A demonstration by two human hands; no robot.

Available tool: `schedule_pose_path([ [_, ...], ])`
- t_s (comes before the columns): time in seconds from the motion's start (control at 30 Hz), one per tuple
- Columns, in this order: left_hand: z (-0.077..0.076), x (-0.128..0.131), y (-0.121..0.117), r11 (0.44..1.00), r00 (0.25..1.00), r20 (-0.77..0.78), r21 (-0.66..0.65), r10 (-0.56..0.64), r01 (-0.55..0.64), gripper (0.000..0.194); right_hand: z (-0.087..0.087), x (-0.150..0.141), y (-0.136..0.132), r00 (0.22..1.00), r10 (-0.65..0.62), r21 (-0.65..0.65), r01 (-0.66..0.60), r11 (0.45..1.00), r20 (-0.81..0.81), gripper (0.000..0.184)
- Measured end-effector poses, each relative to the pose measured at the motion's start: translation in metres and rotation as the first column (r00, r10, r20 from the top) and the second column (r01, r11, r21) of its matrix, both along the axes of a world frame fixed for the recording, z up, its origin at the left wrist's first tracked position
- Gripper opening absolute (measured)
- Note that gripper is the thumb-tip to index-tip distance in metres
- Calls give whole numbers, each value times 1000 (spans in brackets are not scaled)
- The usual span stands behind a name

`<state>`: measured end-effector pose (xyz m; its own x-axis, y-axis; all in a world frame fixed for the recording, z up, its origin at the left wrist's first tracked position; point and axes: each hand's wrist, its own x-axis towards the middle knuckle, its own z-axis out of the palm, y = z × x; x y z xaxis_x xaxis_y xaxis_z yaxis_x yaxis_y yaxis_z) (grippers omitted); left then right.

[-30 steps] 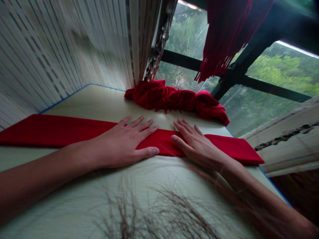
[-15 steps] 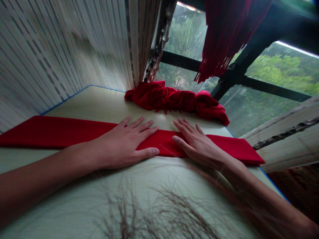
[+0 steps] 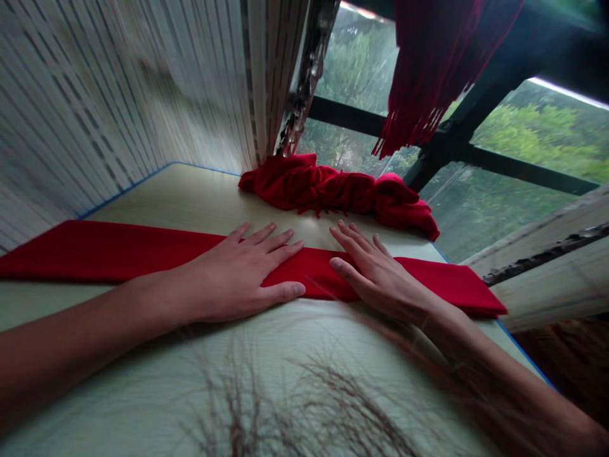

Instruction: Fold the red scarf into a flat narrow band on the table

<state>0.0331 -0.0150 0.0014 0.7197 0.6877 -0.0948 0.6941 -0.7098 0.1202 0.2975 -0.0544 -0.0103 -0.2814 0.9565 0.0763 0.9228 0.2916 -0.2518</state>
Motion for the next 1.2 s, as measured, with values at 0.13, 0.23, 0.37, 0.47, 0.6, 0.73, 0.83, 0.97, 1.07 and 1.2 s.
schedule_pose_path([
  [0.13, -1, 0, 0, 1000, 1000, 9, -3, -2, 2, 83, 0, 0, 0, 1000, 11, 1, -11, 1000, 17, 80],
  [0.23, -1, 0, 0, 1000, 1000, 6, -9, 2, -2, 83, 0, 0, 0, 999, 17, -30, -16, 999, 33, 80],
  [0.37, -1, -2, 0, 1000, 1000, 14, -8, -3, 3, 83, -1, -1, 0, 999, 23, -16, -22, 1000, 40, 78],
  [0.47, -2, -2, 0, 1000, 1000, 24, -9, 2, -2, 85, -1, -4, -2, 998, 27, -20, -26, 999, 62, 78],
  [0.6, 0, 0, 0, 1000, 1000, 12, -19, 11, -11, 85, -2, -10, -5, 992, 103, 33, -106, 994, 75, 76],
  [0.73, 2, 0, -1, 999, 1000, -2, -28, 16, -16, 85, -5, -12, -7, 986, 146, 31, -149, 988, 86, 78],
  [0.83, 2, -1, -1, 1000, 1000, 3, -29, 10, -10, 86, -4, -11, -8, 986, 151, 59, -155, 986, 72, 77],
  [0.97, 1, 0, 0, 1000, 1000, 2, -29, 10, -10, 86, -3, -12, -9, 980, 183, 41, -186, 982, 73, 76],
  [1.07, 3, 1, -2, 1000, 1000, 10, 0, 7, -7, 85, -3, -15, -9, 977, 204, 68, -208, 976, 60, 75],
  [1.2, 7, 3, -8, 991, 995, 62, 113, -76, 68, 82, -4, -18, -11, 968, 244, 2, -244, 970, 63, 72],
])
